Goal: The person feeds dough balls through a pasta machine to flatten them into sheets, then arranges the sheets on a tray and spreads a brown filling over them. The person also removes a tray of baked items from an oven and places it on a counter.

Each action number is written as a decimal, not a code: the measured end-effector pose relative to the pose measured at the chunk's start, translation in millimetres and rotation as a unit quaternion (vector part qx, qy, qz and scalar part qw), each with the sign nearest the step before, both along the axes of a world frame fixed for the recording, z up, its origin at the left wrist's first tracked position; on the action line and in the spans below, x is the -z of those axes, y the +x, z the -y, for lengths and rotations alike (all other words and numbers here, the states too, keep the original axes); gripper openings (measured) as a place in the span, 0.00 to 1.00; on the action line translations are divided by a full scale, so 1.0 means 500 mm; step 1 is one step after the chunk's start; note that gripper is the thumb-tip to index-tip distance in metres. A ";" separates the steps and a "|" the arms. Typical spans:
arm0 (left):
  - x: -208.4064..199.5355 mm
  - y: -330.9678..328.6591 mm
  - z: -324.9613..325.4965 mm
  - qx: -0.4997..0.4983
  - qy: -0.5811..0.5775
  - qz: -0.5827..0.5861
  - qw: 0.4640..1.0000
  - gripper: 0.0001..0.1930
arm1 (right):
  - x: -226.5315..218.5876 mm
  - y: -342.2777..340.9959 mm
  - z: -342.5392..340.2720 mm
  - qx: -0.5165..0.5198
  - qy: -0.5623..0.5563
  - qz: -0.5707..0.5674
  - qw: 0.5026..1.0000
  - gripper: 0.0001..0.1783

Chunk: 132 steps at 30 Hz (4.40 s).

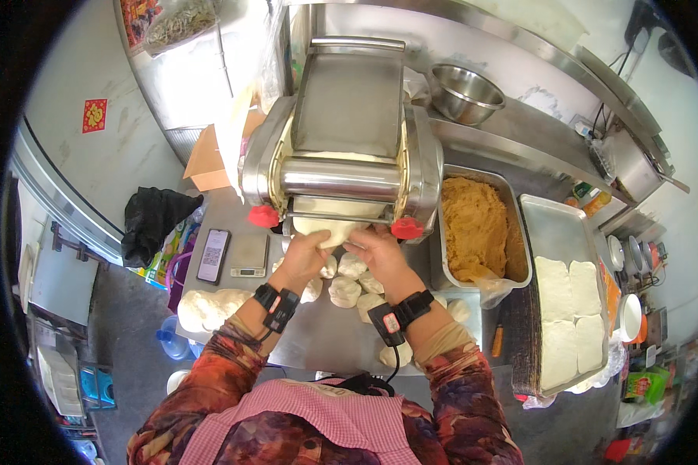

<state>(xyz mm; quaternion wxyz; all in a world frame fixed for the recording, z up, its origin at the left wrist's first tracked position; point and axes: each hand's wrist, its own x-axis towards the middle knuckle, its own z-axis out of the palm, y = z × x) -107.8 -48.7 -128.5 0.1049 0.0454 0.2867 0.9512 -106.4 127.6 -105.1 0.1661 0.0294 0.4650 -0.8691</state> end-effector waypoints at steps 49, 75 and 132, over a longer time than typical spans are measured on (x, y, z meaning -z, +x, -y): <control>-0.265 0.161 -0.329 0.401 -0.297 -0.154 0.852 0.21 | -0.393 0.387 -0.530 -0.152 0.080 -0.075 0.982 0.28; -0.039 -0.129 -1.027 0.145 -0.745 -0.576 0.305 0.14 | 0.043 -0.006 -1.223 -0.031 0.829 -0.264 0.492 0.19; -0.032 0.262 -0.265 -0.160 -0.573 -0.039 0.803 0.06 | 0.091 -0.243 -1.101 -0.025 0.828 -0.107 0.549 0.29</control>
